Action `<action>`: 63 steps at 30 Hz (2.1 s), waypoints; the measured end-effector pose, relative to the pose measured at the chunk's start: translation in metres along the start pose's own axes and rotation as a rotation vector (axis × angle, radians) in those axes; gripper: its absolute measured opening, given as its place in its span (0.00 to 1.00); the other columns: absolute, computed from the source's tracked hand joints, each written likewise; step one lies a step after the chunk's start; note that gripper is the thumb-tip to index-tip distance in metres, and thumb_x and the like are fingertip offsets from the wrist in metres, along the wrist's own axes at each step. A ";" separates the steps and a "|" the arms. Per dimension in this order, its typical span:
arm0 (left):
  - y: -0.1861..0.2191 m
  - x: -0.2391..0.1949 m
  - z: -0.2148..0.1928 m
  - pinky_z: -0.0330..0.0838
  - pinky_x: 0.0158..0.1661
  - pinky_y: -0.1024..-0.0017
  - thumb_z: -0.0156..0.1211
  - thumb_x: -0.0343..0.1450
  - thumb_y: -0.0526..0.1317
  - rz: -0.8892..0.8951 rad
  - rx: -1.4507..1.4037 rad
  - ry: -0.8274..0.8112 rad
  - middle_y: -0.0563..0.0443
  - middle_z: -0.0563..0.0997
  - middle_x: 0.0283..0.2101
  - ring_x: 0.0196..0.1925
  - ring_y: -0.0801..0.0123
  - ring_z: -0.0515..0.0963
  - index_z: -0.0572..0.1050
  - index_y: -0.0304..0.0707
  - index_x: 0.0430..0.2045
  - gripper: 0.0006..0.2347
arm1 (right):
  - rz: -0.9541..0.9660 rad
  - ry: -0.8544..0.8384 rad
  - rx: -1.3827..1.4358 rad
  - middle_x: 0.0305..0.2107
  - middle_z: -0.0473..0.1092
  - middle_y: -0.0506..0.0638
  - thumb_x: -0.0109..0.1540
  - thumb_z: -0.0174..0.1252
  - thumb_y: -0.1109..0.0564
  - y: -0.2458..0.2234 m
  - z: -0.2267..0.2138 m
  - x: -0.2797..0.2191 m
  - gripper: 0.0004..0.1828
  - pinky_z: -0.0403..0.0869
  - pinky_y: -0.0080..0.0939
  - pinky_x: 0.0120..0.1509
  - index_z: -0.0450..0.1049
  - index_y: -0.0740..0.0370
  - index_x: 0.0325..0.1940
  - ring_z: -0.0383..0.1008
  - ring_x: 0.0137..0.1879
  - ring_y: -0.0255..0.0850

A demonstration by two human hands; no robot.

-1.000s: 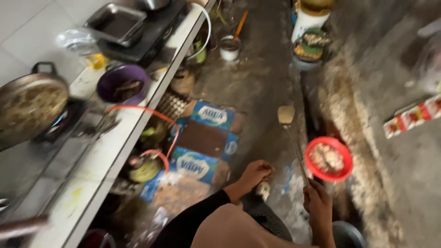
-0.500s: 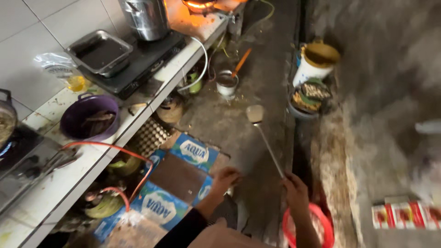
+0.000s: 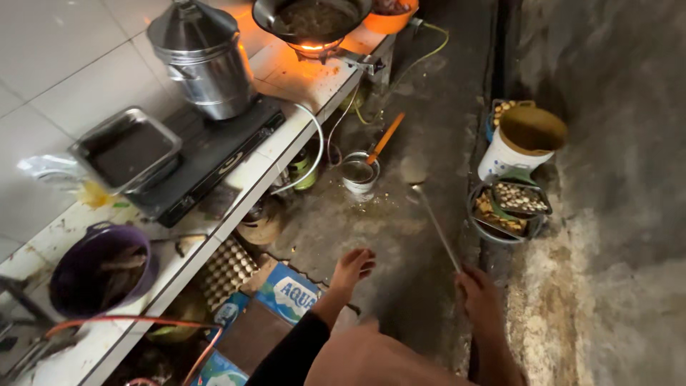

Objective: The person stirs chopped green vegetables in a wok using a metal spatula. They then move to a second wok and stir pieces of meat frying in oil.

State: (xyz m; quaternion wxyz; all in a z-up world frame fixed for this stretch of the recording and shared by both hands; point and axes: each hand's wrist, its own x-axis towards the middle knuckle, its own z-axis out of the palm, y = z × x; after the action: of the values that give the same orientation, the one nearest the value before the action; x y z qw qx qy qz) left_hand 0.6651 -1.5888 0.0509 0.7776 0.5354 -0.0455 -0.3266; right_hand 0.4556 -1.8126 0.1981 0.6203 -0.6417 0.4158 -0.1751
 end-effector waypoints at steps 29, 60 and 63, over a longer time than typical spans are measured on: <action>0.105 0.441 0.128 0.71 0.38 0.74 0.59 0.74 0.40 0.102 -0.230 0.475 0.55 0.81 0.37 0.37 0.75 0.79 0.77 0.40 0.37 0.05 | -0.532 -0.488 -0.188 0.30 0.70 0.46 0.70 0.54 0.55 -0.243 0.106 0.647 0.16 0.67 0.35 0.33 0.73 0.66 0.59 0.65 0.30 0.33; 0.213 0.776 0.139 0.67 0.30 0.77 0.59 0.75 0.34 0.588 -0.565 0.928 0.56 0.77 0.32 0.29 0.76 0.73 0.76 0.35 0.38 0.03 | -1.289 -0.616 -0.875 0.41 0.74 0.71 0.61 0.57 0.62 -0.445 0.600 1.114 0.09 0.73 0.62 0.51 0.76 0.70 0.42 0.75 0.48 0.67; 0.233 0.795 0.158 0.67 0.30 0.76 0.59 0.73 0.38 0.524 -0.547 1.051 0.55 0.79 0.32 0.30 0.75 0.75 0.77 0.37 0.40 0.06 | -1.170 -0.654 -0.975 0.41 0.74 0.71 0.61 0.57 0.62 -0.455 0.648 1.124 0.09 0.74 0.61 0.51 0.77 0.70 0.42 0.75 0.49 0.67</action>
State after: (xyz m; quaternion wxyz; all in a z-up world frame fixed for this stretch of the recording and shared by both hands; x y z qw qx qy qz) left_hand 1.3277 -2.1084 0.0964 0.8585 0.3774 0.2968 0.1800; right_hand 1.7456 -2.2879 0.1892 0.1707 -0.9698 -0.1575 -0.0742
